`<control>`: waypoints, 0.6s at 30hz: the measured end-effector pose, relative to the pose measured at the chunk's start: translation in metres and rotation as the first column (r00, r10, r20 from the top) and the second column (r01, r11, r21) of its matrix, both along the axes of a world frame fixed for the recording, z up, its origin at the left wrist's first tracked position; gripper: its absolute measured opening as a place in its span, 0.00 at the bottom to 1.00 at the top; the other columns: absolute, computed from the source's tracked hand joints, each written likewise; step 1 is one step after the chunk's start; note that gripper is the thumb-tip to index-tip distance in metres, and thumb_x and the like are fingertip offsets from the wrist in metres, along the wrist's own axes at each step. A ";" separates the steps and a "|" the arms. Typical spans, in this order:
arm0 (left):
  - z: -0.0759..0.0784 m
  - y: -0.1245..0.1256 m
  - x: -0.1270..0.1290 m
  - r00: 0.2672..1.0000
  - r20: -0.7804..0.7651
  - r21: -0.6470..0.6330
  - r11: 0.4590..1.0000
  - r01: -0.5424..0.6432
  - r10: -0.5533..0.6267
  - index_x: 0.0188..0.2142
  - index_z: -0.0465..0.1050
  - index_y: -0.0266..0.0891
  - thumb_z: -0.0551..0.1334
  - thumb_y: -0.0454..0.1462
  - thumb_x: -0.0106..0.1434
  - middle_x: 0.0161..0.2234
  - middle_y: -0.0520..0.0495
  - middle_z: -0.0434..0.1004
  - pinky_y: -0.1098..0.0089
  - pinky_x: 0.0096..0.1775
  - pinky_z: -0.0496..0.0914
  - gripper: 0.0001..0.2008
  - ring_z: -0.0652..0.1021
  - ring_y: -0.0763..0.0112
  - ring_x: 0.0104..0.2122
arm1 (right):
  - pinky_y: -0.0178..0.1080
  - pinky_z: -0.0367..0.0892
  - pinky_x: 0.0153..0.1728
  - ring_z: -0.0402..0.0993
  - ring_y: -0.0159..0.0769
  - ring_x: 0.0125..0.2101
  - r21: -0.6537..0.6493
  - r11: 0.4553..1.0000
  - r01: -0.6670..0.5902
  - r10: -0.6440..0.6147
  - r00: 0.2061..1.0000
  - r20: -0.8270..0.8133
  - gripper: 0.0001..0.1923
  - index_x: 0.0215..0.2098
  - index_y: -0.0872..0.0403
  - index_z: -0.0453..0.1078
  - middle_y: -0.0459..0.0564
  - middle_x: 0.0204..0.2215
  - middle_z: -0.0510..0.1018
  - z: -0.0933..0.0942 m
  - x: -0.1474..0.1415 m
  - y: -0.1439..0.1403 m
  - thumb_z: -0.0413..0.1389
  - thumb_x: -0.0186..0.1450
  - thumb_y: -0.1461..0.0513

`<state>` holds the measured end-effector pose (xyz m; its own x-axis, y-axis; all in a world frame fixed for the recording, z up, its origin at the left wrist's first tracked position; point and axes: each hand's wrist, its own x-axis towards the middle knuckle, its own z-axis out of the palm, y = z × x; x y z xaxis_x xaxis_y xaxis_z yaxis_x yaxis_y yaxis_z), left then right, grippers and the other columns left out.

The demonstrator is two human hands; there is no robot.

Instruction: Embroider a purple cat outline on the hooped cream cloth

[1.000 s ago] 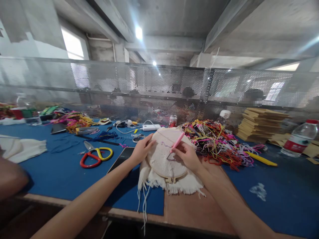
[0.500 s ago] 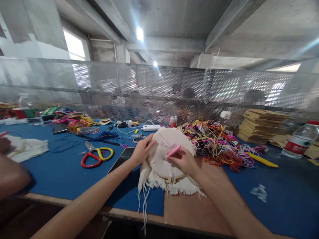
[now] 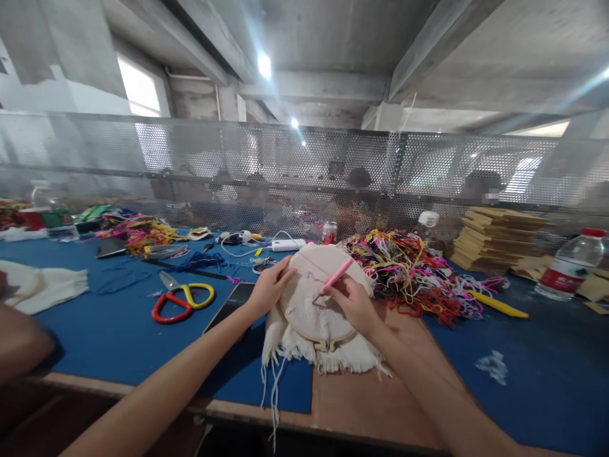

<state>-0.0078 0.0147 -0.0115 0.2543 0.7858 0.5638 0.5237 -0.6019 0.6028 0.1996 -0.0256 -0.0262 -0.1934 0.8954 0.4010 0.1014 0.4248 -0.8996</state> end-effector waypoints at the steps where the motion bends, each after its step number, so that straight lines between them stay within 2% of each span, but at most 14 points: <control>1: 0.000 0.000 0.000 1.000 -0.001 -0.002 1.000 -0.001 0.001 0.54 0.63 0.36 0.51 0.44 0.62 0.52 0.44 0.70 0.63 0.53 0.62 0.23 0.71 0.60 0.50 | 0.37 0.70 0.29 0.75 0.39 0.33 -0.009 1.000 0.003 -0.003 1.000 -0.013 0.14 0.35 0.54 0.65 0.51 0.32 0.78 0.000 0.000 0.000 0.56 0.58 0.52; 4: 0.000 -0.001 0.001 1.000 -0.004 -0.010 1.000 -0.010 0.009 0.54 0.63 0.35 0.51 0.43 0.62 0.52 0.44 0.70 0.63 0.53 0.62 0.23 0.71 0.60 0.50 | 0.36 0.69 0.29 0.76 0.38 0.32 0.007 1.000 0.023 -0.023 1.000 0.006 0.14 0.35 0.55 0.66 0.52 0.32 0.78 0.000 0.000 0.000 0.55 0.59 0.52; 8: 0.000 -0.001 0.000 1.000 0.000 0.005 1.000 0.002 -0.002 0.54 0.63 0.35 0.51 0.44 0.63 0.52 0.43 0.69 0.64 0.53 0.61 0.24 0.70 0.60 0.51 | 0.38 0.67 0.34 0.75 0.38 0.32 0.143 0.986 0.080 -0.107 0.976 0.191 0.13 0.36 0.55 0.70 0.52 0.32 0.79 -0.003 0.000 -0.001 0.55 0.60 0.54; 12: 0.000 -0.002 0.000 1.000 -0.015 0.020 1.000 -0.003 0.004 0.54 0.63 0.34 0.50 0.45 0.63 0.50 0.43 0.71 0.63 0.52 0.63 0.24 0.72 0.60 0.49 | 0.38 0.64 0.37 0.73 0.37 0.34 0.403 0.912 0.078 -0.230 0.910 0.345 0.07 0.32 0.52 0.73 0.49 0.32 0.78 -0.008 -0.005 -0.004 0.56 0.60 0.57; 14: 0.001 -0.003 0.000 1.000 -0.025 0.021 1.000 -0.009 0.009 0.55 0.62 0.35 0.50 0.45 0.63 0.48 0.43 0.73 0.63 0.51 0.63 0.24 0.73 0.60 0.47 | 0.39 0.63 0.38 0.72 0.38 0.34 0.485 0.872 0.058 -0.286 0.865 0.412 0.05 0.31 0.51 0.73 0.48 0.31 0.78 -0.008 -0.009 -0.005 0.58 0.59 0.58; 16: 0.002 -0.005 0.000 1.000 -0.025 0.018 1.000 -0.008 0.009 0.55 0.62 0.35 0.50 0.45 0.63 0.48 0.44 0.73 0.63 0.50 0.64 0.24 0.73 0.61 0.46 | 0.39 0.62 0.37 0.71 0.39 0.34 0.505 0.860 0.068 -0.328 0.832 0.447 0.06 0.31 0.52 0.73 0.49 0.31 0.78 -0.007 -0.012 -0.006 0.58 0.59 0.58; 18: 0.003 -0.006 0.000 1.000 -0.017 0.014 1.000 0.002 -0.001 0.55 0.62 0.36 0.50 0.44 0.63 0.49 0.44 0.72 0.64 0.50 0.64 0.23 0.73 0.61 0.47 | 0.39 0.62 0.38 0.71 0.39 0.35 0.478 0.873 0.097 -0.333 0.834 0.440 0.08 0.32 0.52 0.72 0.50 0.32 0.78 -0.004 -0.013 -0.008 0.56 0.60 0.57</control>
<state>-0.0073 0.0088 -0.0084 0.2651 0.7773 0.5705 0.5330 -0.6112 0.5851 0.1871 -0.0334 -0.0297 -0.2922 0.7034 0.6480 0.6144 0.6573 -0.4364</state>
